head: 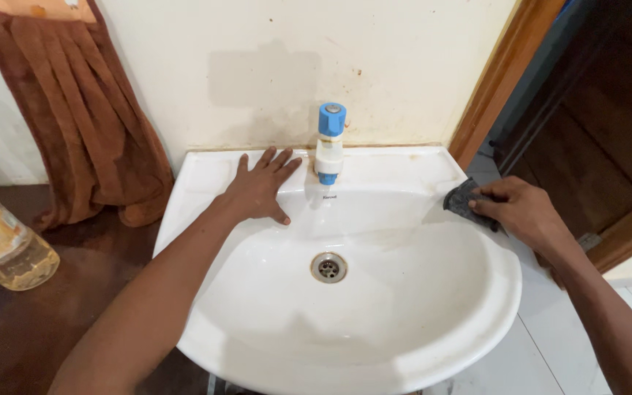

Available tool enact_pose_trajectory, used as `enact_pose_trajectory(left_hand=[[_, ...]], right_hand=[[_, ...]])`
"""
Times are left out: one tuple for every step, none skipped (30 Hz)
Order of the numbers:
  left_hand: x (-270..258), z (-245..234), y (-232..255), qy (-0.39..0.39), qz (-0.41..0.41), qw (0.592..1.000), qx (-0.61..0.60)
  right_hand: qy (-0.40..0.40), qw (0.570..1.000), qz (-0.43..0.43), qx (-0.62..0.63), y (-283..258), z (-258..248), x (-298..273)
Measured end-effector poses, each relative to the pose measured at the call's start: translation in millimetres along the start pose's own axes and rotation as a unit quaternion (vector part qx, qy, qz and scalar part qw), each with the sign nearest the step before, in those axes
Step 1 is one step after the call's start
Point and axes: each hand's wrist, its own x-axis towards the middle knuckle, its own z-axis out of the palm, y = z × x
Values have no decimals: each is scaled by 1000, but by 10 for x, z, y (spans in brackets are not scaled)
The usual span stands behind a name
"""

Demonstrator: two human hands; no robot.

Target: The person scrubs a white bathroom sink with a dark sponge while the tap runs. They wipe the basin, the faucet, and the surrounding rim repeatedly, rinsing the sponge under the water and continuing to clean the same areas throughout the clip.

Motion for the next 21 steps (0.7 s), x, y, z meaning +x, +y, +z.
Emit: enact_pose_trajectory(left_hand=[[14, 4, 0, 2, 1, 1000, -2], [17, 6, -13, 3, 2, 1000, -3], [5, 20, -15, 5, 2, 1000, -4], [-4, 3, -27, 6, 5, 1000, -6], [-12, -12, -28, 8, 8, 1000, -7], [-35, -16, -37, 7, 9, 1000, -7], [-53, -12, -31, 10, 12, 1000, -14], [-59, -27, -30, 13, 17, 1000, -17], [-68, -45, -38, 16, 22, 999, -19], [-69, -49, -33, 11, 19, 1000, -16], [-70, -51, -32, 6, 16, 1000, -13], [-53, -54, -20, 2, 14, 1000, -12], [-39, -58, -16, 4, 15, 1000, -10], [-46, -43, -13, 4, 13, 1000, -12], [-43, -36, -18, 5, 12, 1000, -14], [-34, -22, -20, 3, 10, 1000, -10], [-11, -18, -24, 1, 8, 1000, -6], [5, -6, -18, -2, 7, 1000, -2], [6, 17, -6, -5, 5, 1000, -3], [17, 10, -9, -6, 3, 1000, -1], [23, 7, -7, -7, 0, 1000, 1]], right_hand=[[13, 1000, -16, 2, 10, 31, 60], [26, 999, -32, 5, -4, 81, 192], [39, 998, -49, 8, -13, 142, 339], [47, 993, -104, -22, -75, 185, 544], [54, 985, -158, -52, -135, 224, 729], [56, 983, -163, -67, -196, 286, 877], [59, 980, -169, -82, -261, 324, 993], [63, 979, -173, -93, -309, 346, 1046], [66, 976, -181, -100, -330, 345, 1034], [69, 975, -184, -108, -296, 327, 946], [71, 973, -187, -116, -266, 300, 833], [51, 981, -144, -122, -209, 235, 690], [30, 986, -101, -128, -157, 223, 528], [40, 982, -125, -134, -74, 172, 368], [50, 977, -150, -140, 12, 113, 233], [46, 982, -136, -121, 80, 121, 119], [42, 986, -121, -102, 173, 108, 12], [39, 990, -105, -82, 249, 98, -39], [56, 984, -132, -104, 287, 118, -11], [77, 976, -161, -124, 296, 160, 75], [96, 967, -189, -143, 305, 209, 176]])
